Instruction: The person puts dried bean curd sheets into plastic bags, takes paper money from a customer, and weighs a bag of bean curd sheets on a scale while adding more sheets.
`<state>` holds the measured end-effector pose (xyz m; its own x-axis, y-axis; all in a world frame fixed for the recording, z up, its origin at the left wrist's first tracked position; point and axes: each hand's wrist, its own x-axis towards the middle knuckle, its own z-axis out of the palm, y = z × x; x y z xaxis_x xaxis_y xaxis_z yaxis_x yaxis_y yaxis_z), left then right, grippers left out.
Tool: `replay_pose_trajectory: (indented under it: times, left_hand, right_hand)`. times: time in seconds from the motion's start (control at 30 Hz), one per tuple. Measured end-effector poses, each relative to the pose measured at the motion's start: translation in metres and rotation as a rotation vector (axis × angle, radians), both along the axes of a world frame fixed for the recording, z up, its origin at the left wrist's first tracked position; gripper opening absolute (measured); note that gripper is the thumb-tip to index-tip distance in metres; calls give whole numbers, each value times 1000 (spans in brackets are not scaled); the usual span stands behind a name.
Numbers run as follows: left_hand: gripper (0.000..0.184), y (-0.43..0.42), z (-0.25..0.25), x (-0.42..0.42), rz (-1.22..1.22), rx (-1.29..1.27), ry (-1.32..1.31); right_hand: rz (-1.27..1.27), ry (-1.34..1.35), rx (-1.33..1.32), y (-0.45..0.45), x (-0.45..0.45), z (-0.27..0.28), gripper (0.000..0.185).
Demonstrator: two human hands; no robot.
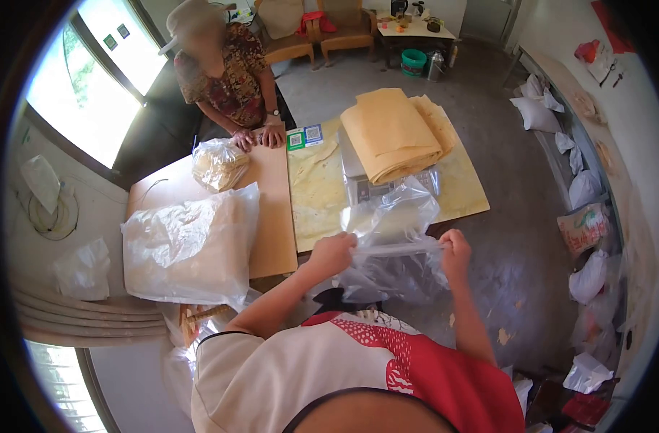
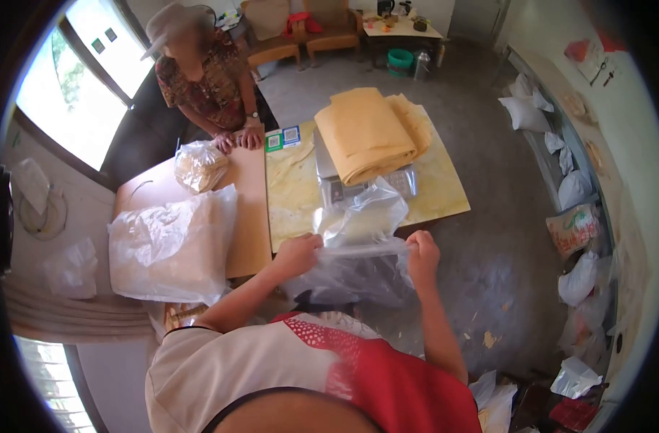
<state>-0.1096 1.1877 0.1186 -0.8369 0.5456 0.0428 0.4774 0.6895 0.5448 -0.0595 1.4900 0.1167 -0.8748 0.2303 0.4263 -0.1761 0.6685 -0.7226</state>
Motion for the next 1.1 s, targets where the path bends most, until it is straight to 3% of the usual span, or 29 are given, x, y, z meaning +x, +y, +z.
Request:
replay_pose_trajectory:
  times: [0.03, 0.07, 0.13, 0.17, 0.2, 0.23, 0.27, 0.3, 0.33, 0.4, 0.43, 0.53, 0.57, 0.6, 0.67, 0.7, 0.73, 0.77, 0.8, 0.83, 0.9, 0.93, 1.0, 1.03, 1.07, 1.1]
  left_hand:
    - [22, -3, -3, -9, 87, -101, 8]
    - [24, -5, -6, -18, 172, -202, 16]
    - [22, -9, -8, -44, 234, -194, 50]
    - [21, -11, -10, -56, 302, -183, 85]
    - [21, -15, -17, -70, 298, -178, 80]
    - [19, -21, -28, -88, 297, 43, 37]
    - [18, -25, -37, -108, 295, 269, 2]
    - [23, -25, -47, -123, 306, 596, -465]
    - [23, -12, -30, -124, 313, 621, -470]
    - [34, 20, 46, -117, 314, 1373, -1240]
    - [36, 39, 64, -115, 239, 1471, -1299]
    - [32, 89, 101, -103, -10, 1593, -1656]
    - [32, 102, 96, -110, -2, 1594, -1659]
    - [30, 116, 88, -121, -296, 1432, -1740]
    - [28, 130, 89, -143, -575, 1259, -1785]
    - [25, 132, 97, -158, -651, 1005, -1687]
    - [22, 133, 102, -172, -710, 756, -1580]
    - [20, 135, 87, -186, -665, 692, -1445]
    - [24, 131, 83, -201, -622, 534, -1184]
    - [28, 125, 80, -214, -570, 377, -927]
    - [37, 108, 66, -239, -475, 280, -687]
    - [39, 101, 67, -250, -287, 245, -674]
    - [24, 91, 82, -268, -9, 152, -443]
    - [24, 79, 78, -280, -41, 210, -254]
    - [24, 69, 78, -288, -43, 80, 92]
    - [23, 63, 89, -291, 29, 33, 136]
  right_hand:
    - [89, -100, -252, 4, -3, 6, 11]
    - [86, -103, -254, 5, -7, 13, 11]
    - [191, -508, -889, 5, -14, 32, 11]
    - [181, -516, -886, 11, -17, 40, 11]
    - [222, -512, -664, 16, -21, 48, 10]
    - [264, -501, -439, 20, -27, 58, 11]
    - [264, -494, -426, 27, -36, 74, 11]
    - [344, -575, -128, 38, -45, 91, 16]
    - [421, -668, 177, 50, -50, 102, 23]
    - [248, -503, 462, 79, -71, 84, 24]
    - [149, -453, 566, 106, -90, 71, 22]
    - [-140, -269, 566, 168, -150, 68, 9]
    - [-222, -189, 543, 185, -166, 66, 6]
    - [-220, -192, 540, 204, -179, 59, 6]
    - [-270, -34, 325, 241, -208, 47, 4]
    - [-262, -32, 320, 257, -223, 48, 4]
    - [-250, -42, -94, 270, -236, 51, 1]
    - [-230, -53, -508, 281, -251, 54, 1]
    - [-217, -57, -511, 286, -266, 60, 1]
    - [-117, -29, -826, 287, -280, 70, 2]
    - [0, 15, -1339, 266, -305, 103, 6]
    - [22, -9, -1342, 260, -314, 116, 6]
    - [1006, -260, -1534, 257, -332, 139, 10]
    - [1082, -335, -1369, 249, -337, 151, 13]
    - [1153, -405, -1199, 240, -341, 163, 16]
    - [1261, -304, -526, 226, -345, 181, 21]
